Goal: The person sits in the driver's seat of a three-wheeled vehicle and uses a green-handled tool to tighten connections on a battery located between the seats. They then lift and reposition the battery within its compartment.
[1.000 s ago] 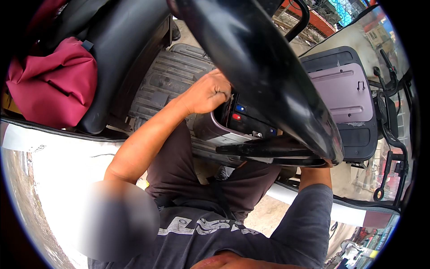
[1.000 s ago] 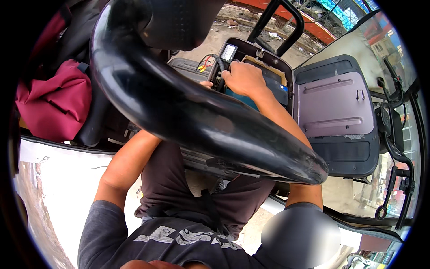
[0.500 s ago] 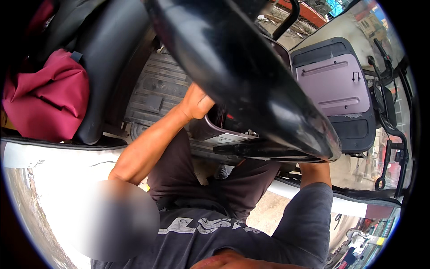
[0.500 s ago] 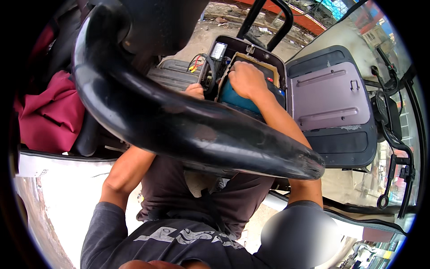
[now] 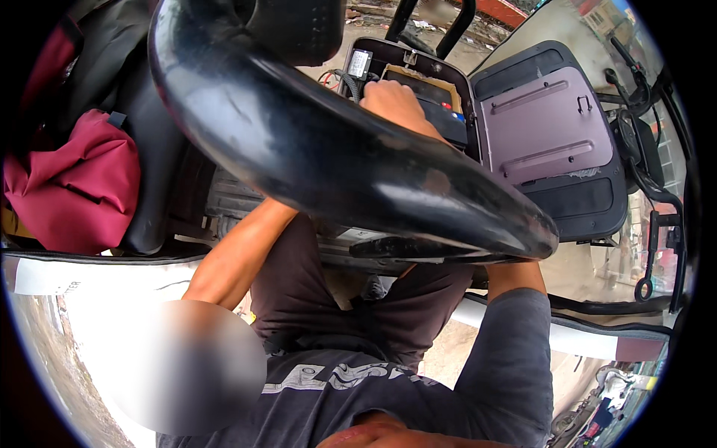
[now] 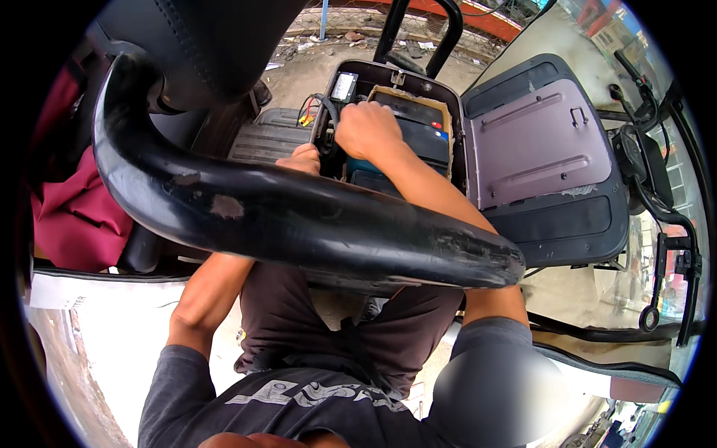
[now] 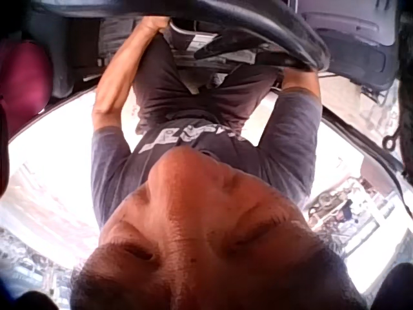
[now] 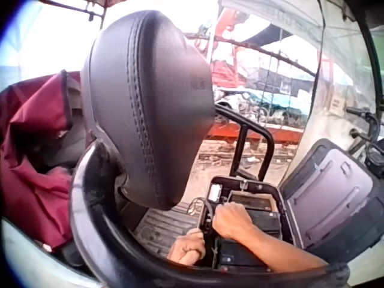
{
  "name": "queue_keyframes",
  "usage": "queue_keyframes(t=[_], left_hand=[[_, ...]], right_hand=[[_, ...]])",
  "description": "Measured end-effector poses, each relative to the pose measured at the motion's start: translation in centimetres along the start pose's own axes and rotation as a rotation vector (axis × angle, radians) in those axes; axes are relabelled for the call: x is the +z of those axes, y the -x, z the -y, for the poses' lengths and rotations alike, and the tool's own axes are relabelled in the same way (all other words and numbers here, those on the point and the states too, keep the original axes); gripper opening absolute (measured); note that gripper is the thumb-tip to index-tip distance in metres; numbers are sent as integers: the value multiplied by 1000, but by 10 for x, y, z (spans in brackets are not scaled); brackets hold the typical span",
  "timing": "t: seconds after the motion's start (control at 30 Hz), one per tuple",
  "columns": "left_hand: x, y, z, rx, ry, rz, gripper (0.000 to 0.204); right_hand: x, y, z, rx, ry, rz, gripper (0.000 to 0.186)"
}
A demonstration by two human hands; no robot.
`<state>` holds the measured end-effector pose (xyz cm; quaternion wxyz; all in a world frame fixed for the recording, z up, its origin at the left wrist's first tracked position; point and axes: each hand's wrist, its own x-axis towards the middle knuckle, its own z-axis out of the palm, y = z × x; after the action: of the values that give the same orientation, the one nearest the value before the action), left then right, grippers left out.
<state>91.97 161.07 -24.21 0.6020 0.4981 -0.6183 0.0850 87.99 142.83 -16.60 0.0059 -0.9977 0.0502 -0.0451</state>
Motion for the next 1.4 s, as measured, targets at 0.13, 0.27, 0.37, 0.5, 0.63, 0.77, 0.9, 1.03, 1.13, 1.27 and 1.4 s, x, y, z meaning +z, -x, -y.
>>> queue_keyframes(t=[0.13, 0.27, 0.37, 0.5, 0.63, 0.77, 0.9, 1.03, 1.13, 1.27, 1.4], left_hand=[[6, -2, -5, 92, -4, -21, 32], [-4, 2, -12, -47, 12, 44, 36], [2, 47, 33, -62, 51, -39, 33], [-4, 6, -5, -43, 123, 51, 27], [-2, -1, -13, -90, 239, -4, 22], [2, 32, 16, -138, 301, -39, 27], [1, -1, -11, 15, -81, 50, 32], [-4, -12, -18, -19, 115, 118, 19], [-9, -19, -38, -105, 42, 113, 13], [-8, -20, -40, -215, -25, 164, 13], [-5, -28, -43, -248, -56, 210, 12]], right_hand=[[8, 0, 4, 16, 2, 21, 31], [0, 1, 3, 16, -83, 29, 32], [4, -2, -3, -31, -87, -24, 32], [5, 6, -9, 34, -134, -7, 31], [5, 15, -25, -16, -233, -136, 30], [12, 20, -24, 19, -164, -155, 30], [7, 18, -23, 34, -65, -136, 31], [12, 21, -26, 59, -68, -141, 32], [11, 18, -20, 40, -140, -168, 27], [14, 22, -17, 85, -186, -216, 24], [4, 26, -16, 124, -216, -163, 22]])
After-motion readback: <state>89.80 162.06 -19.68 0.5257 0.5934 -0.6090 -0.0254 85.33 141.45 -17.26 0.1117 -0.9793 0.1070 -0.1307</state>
